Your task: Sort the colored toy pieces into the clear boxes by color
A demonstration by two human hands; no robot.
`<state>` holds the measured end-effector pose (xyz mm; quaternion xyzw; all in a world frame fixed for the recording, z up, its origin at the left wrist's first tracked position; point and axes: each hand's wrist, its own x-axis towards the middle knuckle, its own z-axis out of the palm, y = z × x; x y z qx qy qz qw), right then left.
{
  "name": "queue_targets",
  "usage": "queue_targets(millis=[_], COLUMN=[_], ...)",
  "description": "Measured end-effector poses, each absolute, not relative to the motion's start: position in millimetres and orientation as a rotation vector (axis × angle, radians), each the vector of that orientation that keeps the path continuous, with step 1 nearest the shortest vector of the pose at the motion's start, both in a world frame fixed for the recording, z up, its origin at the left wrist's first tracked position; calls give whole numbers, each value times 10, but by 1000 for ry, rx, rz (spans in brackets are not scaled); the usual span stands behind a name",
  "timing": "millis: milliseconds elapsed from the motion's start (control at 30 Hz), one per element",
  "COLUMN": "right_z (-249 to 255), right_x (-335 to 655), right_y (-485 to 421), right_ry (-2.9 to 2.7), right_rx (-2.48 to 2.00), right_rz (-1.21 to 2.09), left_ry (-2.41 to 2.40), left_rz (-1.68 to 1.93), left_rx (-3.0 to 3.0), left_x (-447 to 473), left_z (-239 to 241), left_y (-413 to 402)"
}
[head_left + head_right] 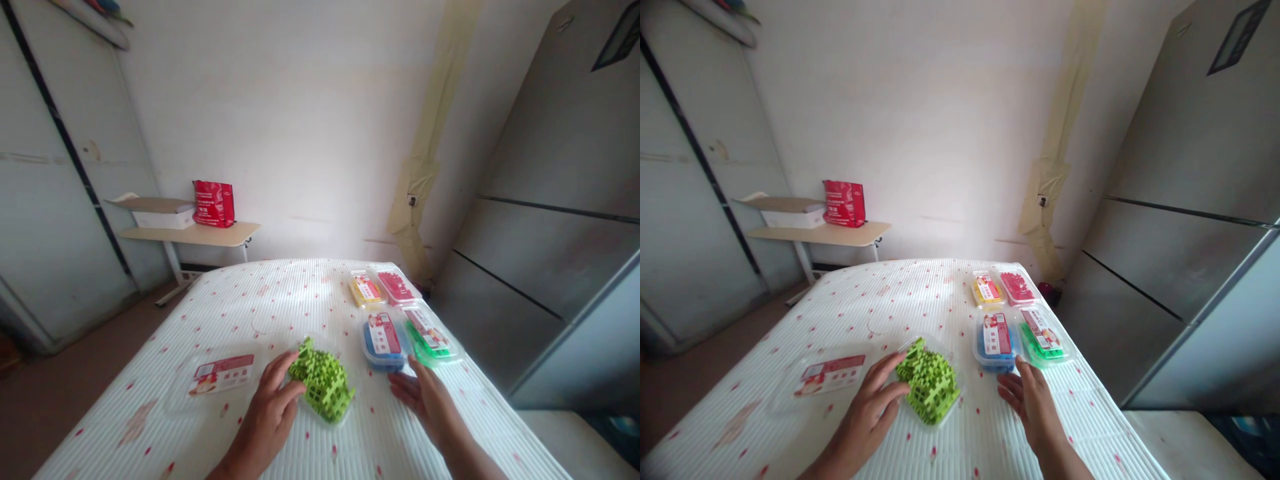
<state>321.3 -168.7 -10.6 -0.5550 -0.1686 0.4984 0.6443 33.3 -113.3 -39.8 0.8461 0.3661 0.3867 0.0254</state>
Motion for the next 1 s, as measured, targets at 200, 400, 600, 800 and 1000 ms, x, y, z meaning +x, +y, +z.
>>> queue_targets(millis=[200, 400, 600, 800, 1000], right_z=[-223, -223, -232, -147, 6], right_x=[3188, 3150, 3095, 2802, 2630], right_y=[-1936, -1787, -1721, -1817, -1727], right_ry=[-407, -461, -588, -1109, -1794], right_rx=[-1355, -1336, -1420, -1519, -1367], right_rz=[1163, 1197, 1049, 930, 79], left_ry=[1130, 1123, 1134, 1224, 1281], left_rz=[1197, 1232, 1216, 1210, 1282], left_rx=[2548, 2488, 2494, 2614, 2668], left_x=[376, 395, 349, 402, 359], left_z=[-372, -391, -369, -235, -188], left_y=[-1226, -1233, -1230, -1371, -1638])
